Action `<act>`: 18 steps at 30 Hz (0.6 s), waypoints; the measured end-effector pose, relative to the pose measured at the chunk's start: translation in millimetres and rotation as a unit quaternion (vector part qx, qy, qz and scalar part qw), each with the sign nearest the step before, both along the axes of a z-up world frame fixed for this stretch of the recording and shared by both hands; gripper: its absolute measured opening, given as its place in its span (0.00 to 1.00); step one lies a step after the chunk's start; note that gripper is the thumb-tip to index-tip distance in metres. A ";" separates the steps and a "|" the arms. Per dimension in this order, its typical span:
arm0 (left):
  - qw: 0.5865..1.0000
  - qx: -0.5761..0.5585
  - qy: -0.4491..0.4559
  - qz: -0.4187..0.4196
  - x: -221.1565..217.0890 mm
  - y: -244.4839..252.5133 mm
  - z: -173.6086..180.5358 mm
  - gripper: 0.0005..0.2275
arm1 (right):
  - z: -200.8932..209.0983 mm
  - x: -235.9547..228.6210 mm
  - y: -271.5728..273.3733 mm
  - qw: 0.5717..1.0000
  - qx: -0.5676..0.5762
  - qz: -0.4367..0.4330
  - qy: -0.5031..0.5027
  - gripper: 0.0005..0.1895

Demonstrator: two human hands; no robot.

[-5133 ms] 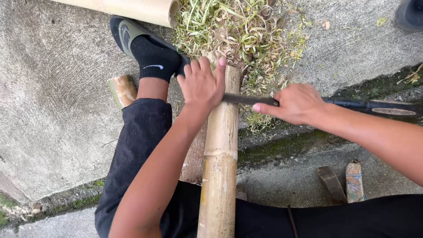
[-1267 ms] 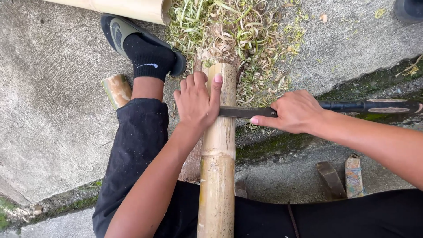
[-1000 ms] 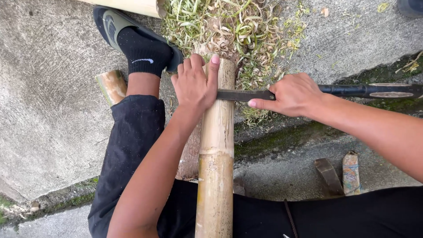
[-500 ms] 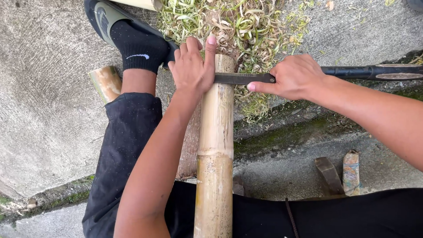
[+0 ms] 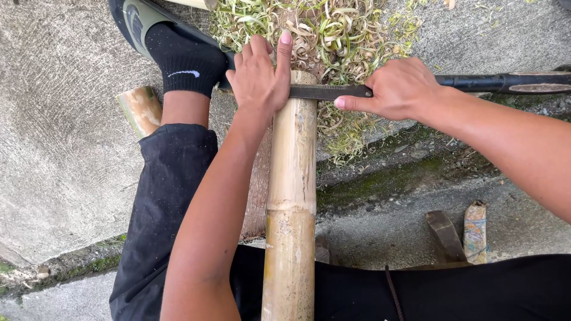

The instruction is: Using a knife to shave the outer layer of a bamboo stalk.

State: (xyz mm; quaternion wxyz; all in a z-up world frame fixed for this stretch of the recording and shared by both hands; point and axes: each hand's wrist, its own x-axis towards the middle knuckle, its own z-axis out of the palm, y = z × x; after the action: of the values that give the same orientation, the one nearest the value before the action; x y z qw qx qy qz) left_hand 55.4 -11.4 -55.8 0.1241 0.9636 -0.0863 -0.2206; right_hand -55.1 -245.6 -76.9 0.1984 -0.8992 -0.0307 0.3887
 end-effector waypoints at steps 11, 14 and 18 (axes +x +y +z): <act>1.000 0.019 0.005 -0.013 10.6 -1.7 -12.8 0.30 | -14.3 10.9 -3.8 1.000 -0.008 0.009 -0.014 0.51; 1.000 0.014 -0.005 -0.014 12.7 -2.1 -16.4 0.31 | -15.1 13.9 -4.9 0.999 -0.016 0.010 -0.026 0.52; 1.000 0.015 -0.015 -0.010 15.8 -3.2 -23.6 0.31 | -18.0 21.3 -6.2 0.999 -0.028 0.015 -0.005 0.51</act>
State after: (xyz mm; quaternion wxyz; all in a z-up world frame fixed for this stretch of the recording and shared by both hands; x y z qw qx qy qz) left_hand 71.2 -14.6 -79.4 0.1058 0.9677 -0.0940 -0.2087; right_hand -33.8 -251.9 -94.9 0.1670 -0.9057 -0.0337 0.3882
